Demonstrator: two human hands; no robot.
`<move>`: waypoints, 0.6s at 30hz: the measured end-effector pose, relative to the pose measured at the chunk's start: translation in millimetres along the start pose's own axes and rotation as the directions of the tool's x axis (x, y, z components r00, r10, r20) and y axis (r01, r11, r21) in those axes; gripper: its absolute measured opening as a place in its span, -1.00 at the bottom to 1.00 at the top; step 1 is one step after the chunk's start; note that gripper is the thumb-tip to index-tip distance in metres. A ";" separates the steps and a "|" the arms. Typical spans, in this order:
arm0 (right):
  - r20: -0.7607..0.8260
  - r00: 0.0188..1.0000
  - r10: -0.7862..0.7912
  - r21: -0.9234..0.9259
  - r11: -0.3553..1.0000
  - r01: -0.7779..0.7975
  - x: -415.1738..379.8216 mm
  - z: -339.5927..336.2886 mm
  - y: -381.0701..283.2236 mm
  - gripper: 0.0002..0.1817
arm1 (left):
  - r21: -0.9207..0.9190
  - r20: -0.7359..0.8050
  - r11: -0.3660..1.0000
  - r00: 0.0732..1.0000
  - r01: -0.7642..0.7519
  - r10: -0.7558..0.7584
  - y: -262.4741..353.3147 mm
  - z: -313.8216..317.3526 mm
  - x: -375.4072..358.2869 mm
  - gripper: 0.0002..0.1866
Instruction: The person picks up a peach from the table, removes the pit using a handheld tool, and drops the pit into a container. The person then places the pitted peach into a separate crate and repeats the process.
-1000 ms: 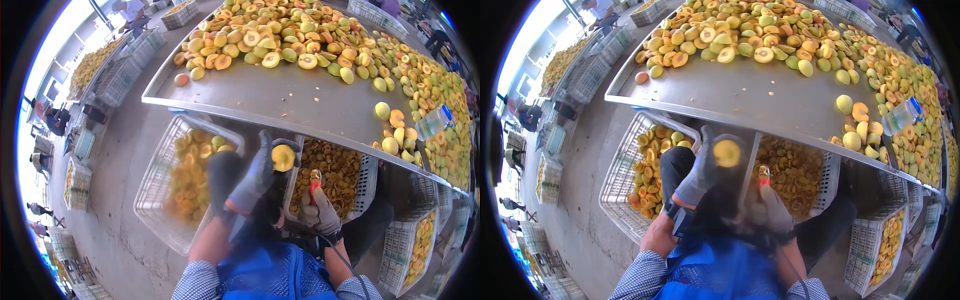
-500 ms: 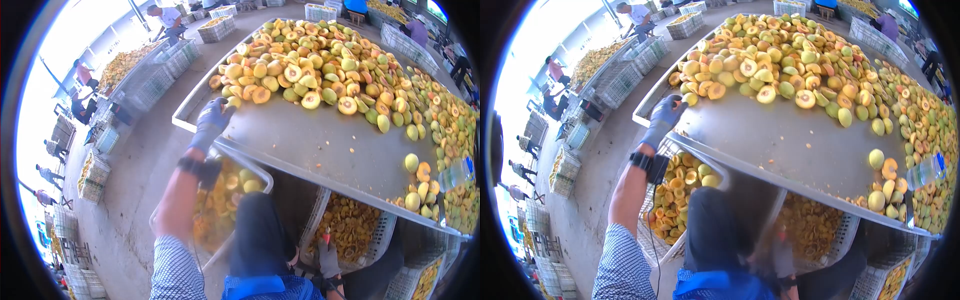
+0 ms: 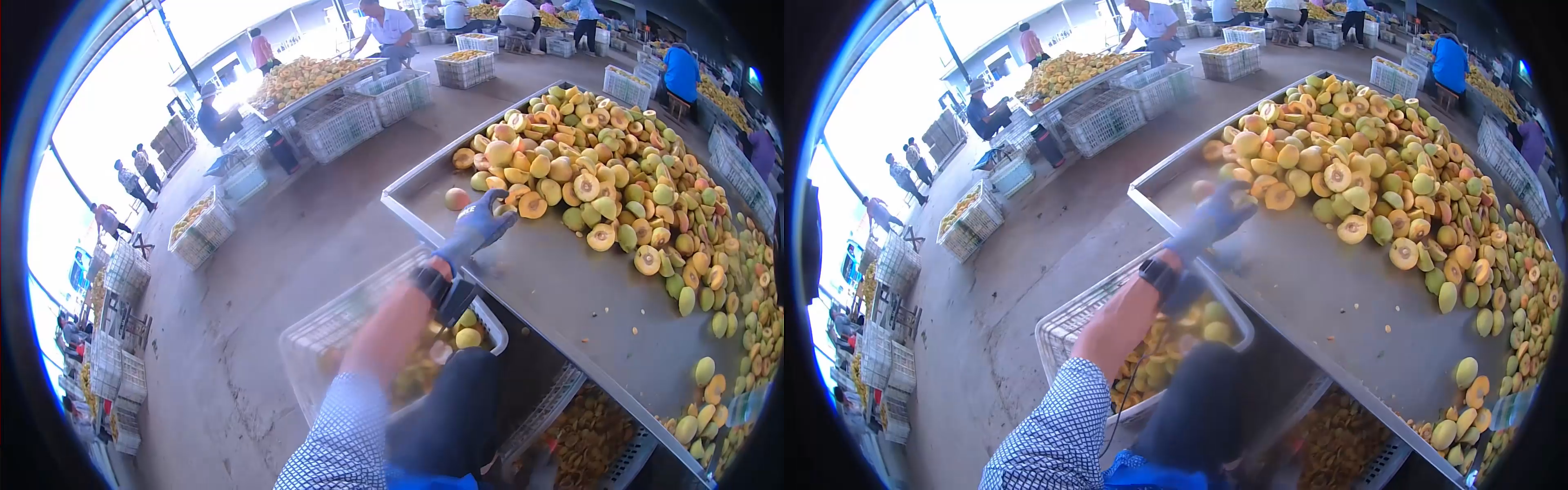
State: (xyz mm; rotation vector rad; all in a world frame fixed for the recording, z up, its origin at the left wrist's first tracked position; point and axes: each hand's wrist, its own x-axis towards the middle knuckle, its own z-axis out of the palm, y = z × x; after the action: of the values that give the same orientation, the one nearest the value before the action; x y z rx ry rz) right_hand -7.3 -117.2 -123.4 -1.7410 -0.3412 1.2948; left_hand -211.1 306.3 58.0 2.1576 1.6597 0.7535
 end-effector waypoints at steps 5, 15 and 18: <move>0.134 0.968 -0.214 -0.117 0.966 0.230 -37.2 -1.5 -28.1 -0.63 | -0.957 0.238 0.213 0.953 0.197 0.186 42.8 -10.2 -96.5 -0.52; 0.335 0.895 -0.295 0.231 0.947 0.225 -94.5 8.0 -140.0 -0.66 | -0.841 0.541 0.070 0.827 0.537 0.153 121.6 60.3 -233.4 -0.43; 0.217 0.934 -0.284 0.028 0.958 0.284 -80.9 20.9 -149.2 -0.73 | -0.807 0.587 -0.013 0.805 0.590 0.086 147.9 53.4 -245.3 -0.49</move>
State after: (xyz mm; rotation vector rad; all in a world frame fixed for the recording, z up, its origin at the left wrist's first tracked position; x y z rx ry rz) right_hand -16.4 -79.6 43.2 -1.4880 -0.6967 1.2727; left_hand -109.0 33.9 42.6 0.7287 0.6544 0.7566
